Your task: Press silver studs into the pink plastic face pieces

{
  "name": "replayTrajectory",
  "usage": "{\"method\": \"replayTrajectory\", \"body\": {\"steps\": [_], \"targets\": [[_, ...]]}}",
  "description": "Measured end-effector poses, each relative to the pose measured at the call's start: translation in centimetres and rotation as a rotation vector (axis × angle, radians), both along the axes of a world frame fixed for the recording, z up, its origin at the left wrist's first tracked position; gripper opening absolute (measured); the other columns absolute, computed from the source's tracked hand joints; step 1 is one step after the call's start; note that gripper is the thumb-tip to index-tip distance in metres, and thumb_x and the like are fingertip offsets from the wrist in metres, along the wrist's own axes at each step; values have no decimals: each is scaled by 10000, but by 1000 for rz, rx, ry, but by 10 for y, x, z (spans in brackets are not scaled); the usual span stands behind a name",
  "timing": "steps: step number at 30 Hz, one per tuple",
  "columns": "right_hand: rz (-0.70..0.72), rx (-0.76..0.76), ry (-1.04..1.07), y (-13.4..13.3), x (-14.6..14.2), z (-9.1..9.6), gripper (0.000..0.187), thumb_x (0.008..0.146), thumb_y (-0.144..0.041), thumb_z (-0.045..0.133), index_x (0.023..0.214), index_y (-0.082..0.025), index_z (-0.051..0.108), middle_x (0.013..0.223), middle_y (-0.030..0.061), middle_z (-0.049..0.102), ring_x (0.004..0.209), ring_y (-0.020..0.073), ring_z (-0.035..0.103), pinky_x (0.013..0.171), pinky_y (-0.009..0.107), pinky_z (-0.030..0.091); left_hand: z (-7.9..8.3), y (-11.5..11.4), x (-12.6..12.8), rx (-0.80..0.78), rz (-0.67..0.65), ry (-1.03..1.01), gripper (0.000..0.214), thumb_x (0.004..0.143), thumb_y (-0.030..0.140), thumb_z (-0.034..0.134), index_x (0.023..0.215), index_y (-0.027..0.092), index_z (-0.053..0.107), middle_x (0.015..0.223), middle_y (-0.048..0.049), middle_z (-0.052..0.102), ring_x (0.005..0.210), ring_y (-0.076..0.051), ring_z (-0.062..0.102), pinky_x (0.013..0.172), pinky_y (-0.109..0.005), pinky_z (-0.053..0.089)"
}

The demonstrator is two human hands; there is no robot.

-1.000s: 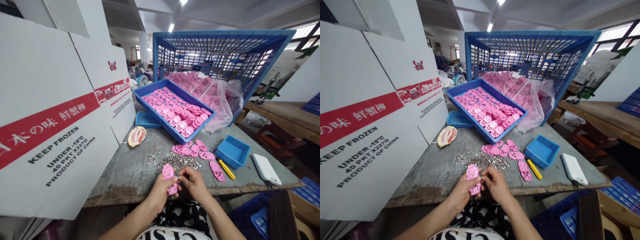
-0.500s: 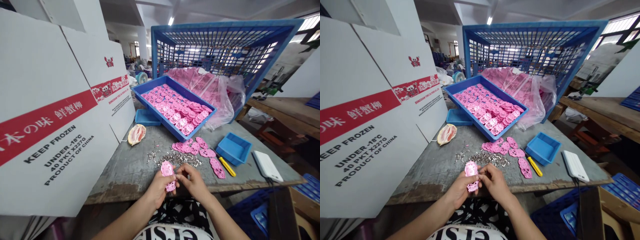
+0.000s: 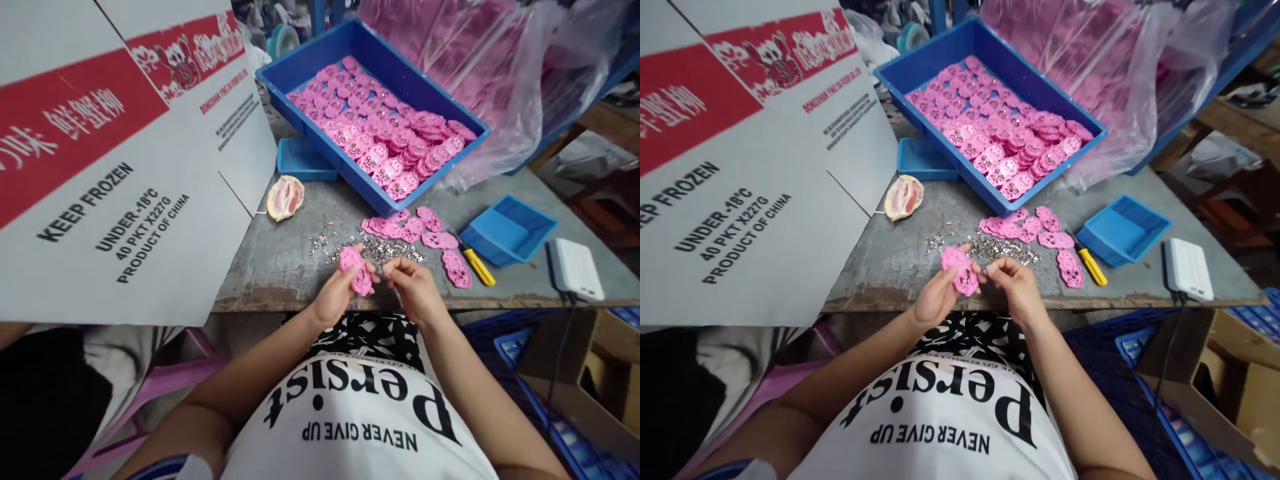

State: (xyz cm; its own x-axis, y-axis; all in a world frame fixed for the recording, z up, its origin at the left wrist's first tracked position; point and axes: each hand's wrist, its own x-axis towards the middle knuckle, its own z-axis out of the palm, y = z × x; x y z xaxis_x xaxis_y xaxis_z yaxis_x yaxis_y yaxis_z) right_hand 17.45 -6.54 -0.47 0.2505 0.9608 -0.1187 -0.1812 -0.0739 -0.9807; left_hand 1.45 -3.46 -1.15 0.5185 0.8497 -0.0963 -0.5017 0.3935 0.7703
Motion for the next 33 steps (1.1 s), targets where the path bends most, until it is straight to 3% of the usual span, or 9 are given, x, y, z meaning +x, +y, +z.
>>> {"method": "replayTrajectory", "body": {"steps": [2,4,7,10,14,23,33], "targets": [[-90,76,14,-2,-3,0,202,635,-347,839,624,-214,687,927,30,660,896,193,587,818,338,446,1,1,-4,-45,-62,-110,650,830,413,724,1421,265,496,1078,-57,675,1029,-229,677,868,-374,565],[-136,121,21,-5,-9,1,160,650,-312,833,634,-221,703,1108,52,656,1130,249,572,974,395,427,2,1,-6,-49,-73,-154,617,818,330,737,1390,278,512,1142,-57,669,1147,-245,650,1002,-423,522],[-133,148,10,-10,-19,0,133,702,-293,811,651,-228,707,1187,62,649,1262,282,528,1080,458,379,0,-1,-6,21,-19,-165,518,781,236,790,1244,283,562,1273,-45,630,1292,-240,579,1119,-425,442],[-147,170,-44,-12,-27,-3,138,731,-289,800,656,-225,703,1239,66,641,1266,282,533,1121,484,350,-4,-3,-3,171,54,-144,498,734,178,835,1128,284,550,1343,-28,604,1352,-220,530,1160,-413,400],[-120,186,-71,-12,-30,-3,157,766,-298,776,669,-216,682,1270,73,644,1257,287,548,1113,498,373,-6,-4,0,319,77,-106,520,719,205,852,1109,274,516,1355,-49,610,1320,-218,556,1153,-421,400],[-91,202,-164,-14,-32,0,165,810,-315,735,701,-218,659,1243,72,674,1274,285,558,1127,497,381,8,-10,1,258,115,-12,503,664,262,896,1027,267,548,1345,-57,621,1328,-249,564,1156,-420,382],[-85,195,-166,-14,-32,-5,162,822,-309,733,709,-215,663,1219,65,642,1241,269,548,1105,466,382,6,-10,0,349,108,-12,443,750,266,845,1062,277,529,1374,-67,610,1335,-251,562,1162,-449,379]]}}
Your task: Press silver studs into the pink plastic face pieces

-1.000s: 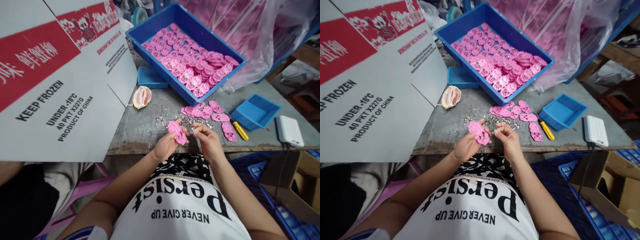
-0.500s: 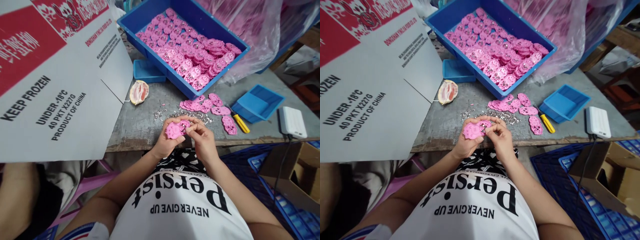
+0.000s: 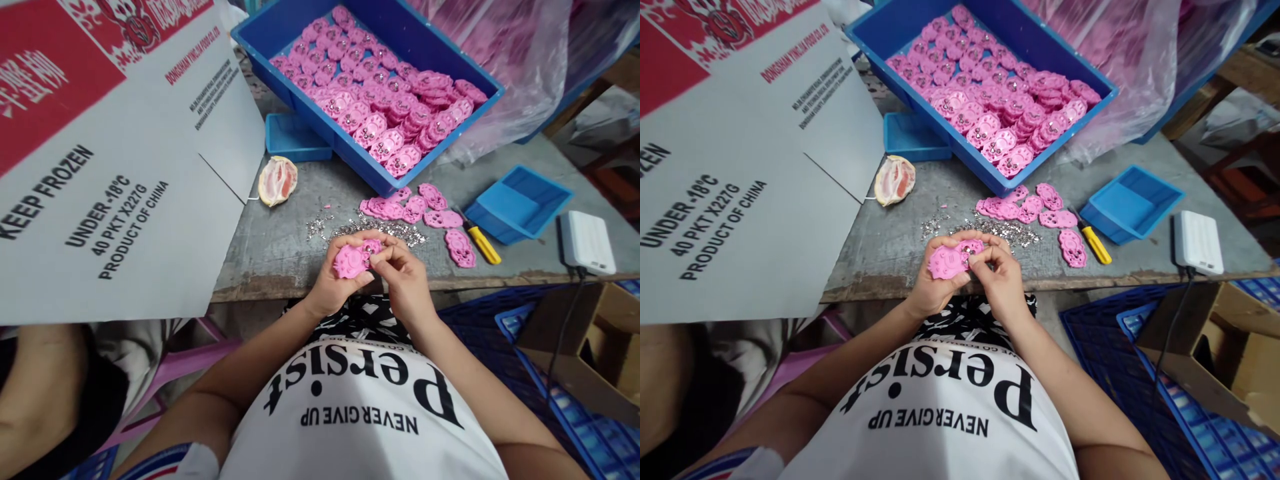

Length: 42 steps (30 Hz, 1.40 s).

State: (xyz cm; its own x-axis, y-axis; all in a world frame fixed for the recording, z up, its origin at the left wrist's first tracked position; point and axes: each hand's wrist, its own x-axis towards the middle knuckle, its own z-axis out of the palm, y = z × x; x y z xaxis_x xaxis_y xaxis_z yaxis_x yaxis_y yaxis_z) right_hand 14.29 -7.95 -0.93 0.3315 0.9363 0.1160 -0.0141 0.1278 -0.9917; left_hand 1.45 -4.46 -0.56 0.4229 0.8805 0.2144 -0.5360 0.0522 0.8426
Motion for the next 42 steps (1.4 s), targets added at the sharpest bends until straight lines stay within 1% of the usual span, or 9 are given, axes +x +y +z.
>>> {"method": "replayTrajectory", "body": {"steps": [7,13,19,23,27,31,37,40,42], "targets": [[-44,19,-181,3,0,-1,201,835,-376,728,750,-230,618,1223,88,630,1251,277,528,1106,475,386,-3,2,1,-26,35,26,451,719,270,868,1066,265,581,1357,-73,637,1356,-255,553,1181,-440,370],[-65,20,-59,6,2,-16,172,852,-361,713,926,-238,618,1342,99,576,1265,262,538,1064,450,442,-9,11,3,-370,-19,-27,601,739,194,805,1281,275,559,1404,-79,627,1271,-254,616,1032,-424,521],[-153,9,-170,8,34,-30,120,877,-341,676,903,-232,631,1315,113,592,1242,261,554,1021,448,443,-3,35,0,-580,3,27,545,671,83,711,1184,204,569,1236,-93,702,1055,-258,702,847,-458,614],[-232,30,-385,4,65,-39,128,883,-351,651,864,-226,629,1240,130,627,1180,275,582,984,470,457,5,62,0,-592,71,116,555,625,68,671,1158,170,555,1036,-76,723,869,-239,719,707,-441,637],[-278,50,-618,-7,90,-52,118,892,-342,632,867,-228,642,1180,129,664,1139,289,608,978,495,470,23,102,1,-483,102,196,483,618,65,661,1073,164,534,890,-50,690,823,-255,720,670,-446,637],[-287,73,-756,-17,100,-71,101,916,-328,602,891,-239,642,1126,125,688,1073,289,649,899,485,523,58,156,4,-355,117,227,357,672,47,631,999,157,538,838,-60,660,735,-202,692,636,-370,627],[-264,179,-931,-13,95,-85,61,937,-278,585,945,-265,643,1054,93,711,976,264,692,796,431,573,116,259,18,-87,200,386,544,672,-44,571,1174,167,569,824,-14,589,661,-138,613,677,-410,632],[-282,207,-953,-11,94,-85,63,943,-279,581,956,-268,642,1043,92,716,950,260,703,769,416,582,133,314,30,-13,350,604,633,697,-49,544,1301,141,541,715,47,457,558,-98,493,708,-436,609],[-284,227,-955,-10,95,-84,62,940,-273,586,963,-268,643,1036,91,717,938,257,709,760,408,586,138,342,39,133,421,735,653,680,-66,559,1306,121,559,703,59,422,566,-95,464,757,-446,587]]}}
